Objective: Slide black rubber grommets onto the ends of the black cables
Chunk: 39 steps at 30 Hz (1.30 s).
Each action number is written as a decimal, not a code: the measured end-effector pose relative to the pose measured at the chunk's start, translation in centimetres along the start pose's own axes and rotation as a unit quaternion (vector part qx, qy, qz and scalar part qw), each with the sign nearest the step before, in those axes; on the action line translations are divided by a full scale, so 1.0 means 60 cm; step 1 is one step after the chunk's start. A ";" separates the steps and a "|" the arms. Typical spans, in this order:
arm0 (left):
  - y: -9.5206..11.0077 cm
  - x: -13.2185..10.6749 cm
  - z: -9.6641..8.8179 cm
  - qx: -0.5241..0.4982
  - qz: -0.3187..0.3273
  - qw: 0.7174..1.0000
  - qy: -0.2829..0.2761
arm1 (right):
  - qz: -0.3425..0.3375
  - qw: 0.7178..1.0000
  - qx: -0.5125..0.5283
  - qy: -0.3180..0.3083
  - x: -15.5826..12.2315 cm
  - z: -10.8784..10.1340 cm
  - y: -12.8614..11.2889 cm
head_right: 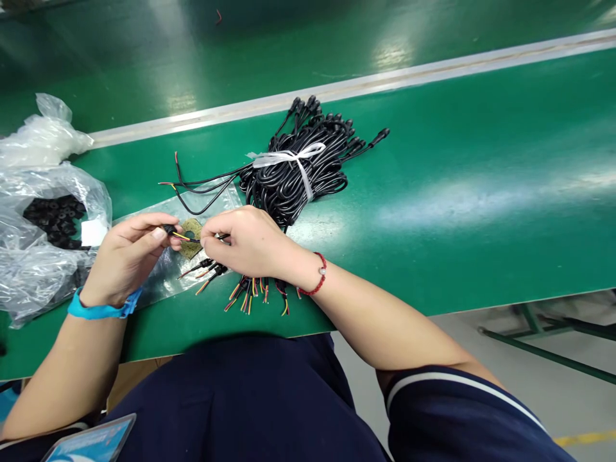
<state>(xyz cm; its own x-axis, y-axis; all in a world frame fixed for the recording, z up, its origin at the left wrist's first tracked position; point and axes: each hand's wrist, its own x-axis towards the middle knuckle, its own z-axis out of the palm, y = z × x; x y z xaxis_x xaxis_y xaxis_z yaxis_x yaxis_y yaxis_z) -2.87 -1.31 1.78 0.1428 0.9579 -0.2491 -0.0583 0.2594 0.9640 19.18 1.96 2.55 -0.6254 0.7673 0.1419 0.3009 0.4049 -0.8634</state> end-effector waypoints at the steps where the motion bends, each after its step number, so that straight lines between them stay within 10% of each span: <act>1: 0.001 0.000 0.000 -0.001 0.000 1.000 0.003 | 0.006 1.000 0.008 0.005 0.000 0.000 0.000; 39: 0.013 -0.002 0.004 -0.007 -0.061 0.998 -0.003 | -0.009 0.988 -0.057 0.144 -0.004 0.025 -0.004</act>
<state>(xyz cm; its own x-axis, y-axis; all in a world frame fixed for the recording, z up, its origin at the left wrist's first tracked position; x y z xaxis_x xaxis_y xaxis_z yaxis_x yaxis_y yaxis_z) -2.67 -1.27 2.56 0.1554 0.9184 -0.3639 -0.0537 0.3757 0.9252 18.18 0.91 1.96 -0.4058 0.8624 0.3025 0.3816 0.4606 -0.8014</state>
